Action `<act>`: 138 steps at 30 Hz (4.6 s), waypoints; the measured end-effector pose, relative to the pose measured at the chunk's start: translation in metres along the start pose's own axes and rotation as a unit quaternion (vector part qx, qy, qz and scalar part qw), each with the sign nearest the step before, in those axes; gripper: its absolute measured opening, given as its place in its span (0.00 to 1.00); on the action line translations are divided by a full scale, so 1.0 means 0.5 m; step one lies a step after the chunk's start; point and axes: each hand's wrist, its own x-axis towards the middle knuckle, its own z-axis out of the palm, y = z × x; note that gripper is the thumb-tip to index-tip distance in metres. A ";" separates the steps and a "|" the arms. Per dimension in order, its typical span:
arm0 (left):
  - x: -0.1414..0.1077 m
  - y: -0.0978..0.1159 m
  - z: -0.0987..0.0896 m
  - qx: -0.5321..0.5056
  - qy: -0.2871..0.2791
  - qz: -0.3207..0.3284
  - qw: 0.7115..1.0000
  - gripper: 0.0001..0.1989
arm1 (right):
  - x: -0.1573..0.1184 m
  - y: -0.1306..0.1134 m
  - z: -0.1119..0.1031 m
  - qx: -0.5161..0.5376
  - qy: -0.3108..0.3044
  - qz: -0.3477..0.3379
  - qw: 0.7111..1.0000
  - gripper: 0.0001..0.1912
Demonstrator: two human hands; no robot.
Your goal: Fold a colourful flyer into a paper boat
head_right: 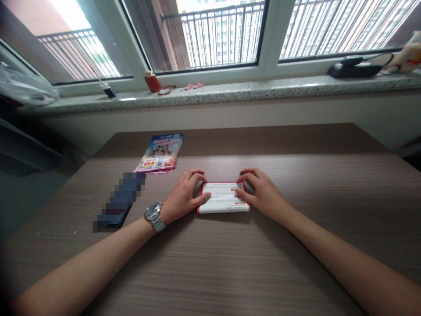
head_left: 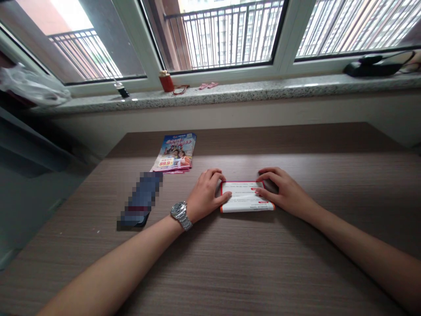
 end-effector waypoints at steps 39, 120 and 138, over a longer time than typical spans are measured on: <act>0.001 -0.001 0.002 -0.005 0.006 -0.001 1.000 0.16 | -0.002 -0.007 -0.004 -0.007 0.011 0.026 1.000 0.11; 0.001 -0.001 0.001 -0.015 0.008 0.000 1.000 0.15 | -0.001 -0.005 -0.004 0.002 0.005 0.020 1.000 0.10; -0.001 0.003 -0.001 -0.004 0.002 0.003 1.000 0.17 | -0.002 -0.006 -0.005 0.002 0.006 0.023 1.000 0.10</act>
